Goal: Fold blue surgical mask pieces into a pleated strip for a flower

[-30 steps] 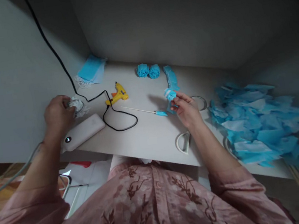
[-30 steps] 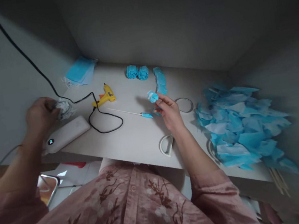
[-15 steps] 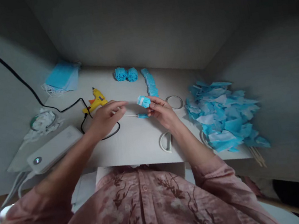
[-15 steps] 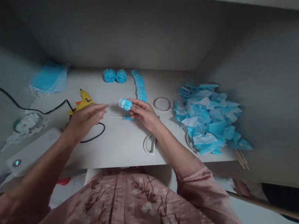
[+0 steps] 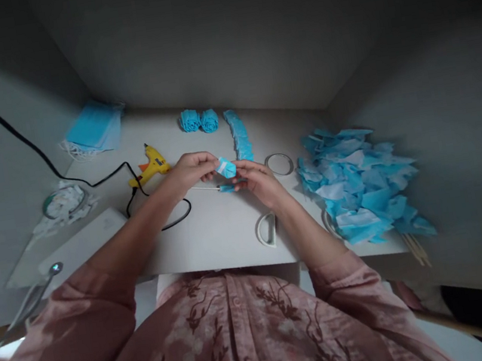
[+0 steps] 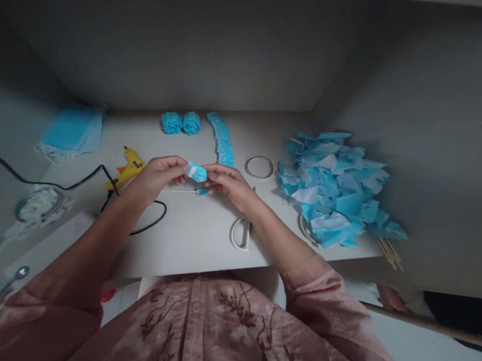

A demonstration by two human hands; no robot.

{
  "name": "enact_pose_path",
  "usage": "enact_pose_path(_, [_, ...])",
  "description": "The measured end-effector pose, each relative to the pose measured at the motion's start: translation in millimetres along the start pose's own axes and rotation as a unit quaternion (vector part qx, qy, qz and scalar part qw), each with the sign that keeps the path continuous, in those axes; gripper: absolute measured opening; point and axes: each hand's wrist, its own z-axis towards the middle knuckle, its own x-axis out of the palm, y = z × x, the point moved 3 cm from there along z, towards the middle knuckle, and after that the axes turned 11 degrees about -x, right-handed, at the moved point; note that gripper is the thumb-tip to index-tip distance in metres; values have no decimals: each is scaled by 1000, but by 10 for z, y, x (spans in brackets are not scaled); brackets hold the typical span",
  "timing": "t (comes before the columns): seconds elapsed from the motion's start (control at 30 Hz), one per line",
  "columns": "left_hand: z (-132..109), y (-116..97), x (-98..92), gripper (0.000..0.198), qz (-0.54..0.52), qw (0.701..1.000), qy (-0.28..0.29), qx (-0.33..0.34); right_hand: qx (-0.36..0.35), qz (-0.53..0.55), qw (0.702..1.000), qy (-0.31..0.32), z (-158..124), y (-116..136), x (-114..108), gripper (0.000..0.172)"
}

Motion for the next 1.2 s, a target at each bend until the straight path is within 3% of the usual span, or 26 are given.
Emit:
enact_pose_path(0.2, [6, 120, -18, 18, 4, 1000, -1, -2, -45, -123, 990, -56, 40, 10, -81, 25])
enact_pose_path(0.5, [-57, 210, 82, 27, -9, 999, 24, -41, -42, -138, 989, -3, -7, -7, 6, 29])
enact_pose_path(0.87, [14, 327, 87, 28, -2, 999, -7, 36, -38, -164, 985, 26, 17, -86, 8, 25])
enact_pose_path(0.93, [20, 320, 71, 26, -4, 998, -33, 61, -47, -172, 984, 21, 15, -76, 11, 24])
enact_pose_path(1.1, [-50, 221, 37, 8, 75, 958, -201, 192, -77, -193, 978, -26, 20, -40, -23, 25])
enact_pose_path(1.2, [-131, 163, 111, 5, 163, 928, -222, 252, -95, -202, 974, -43, 18, -30, -36, 24])
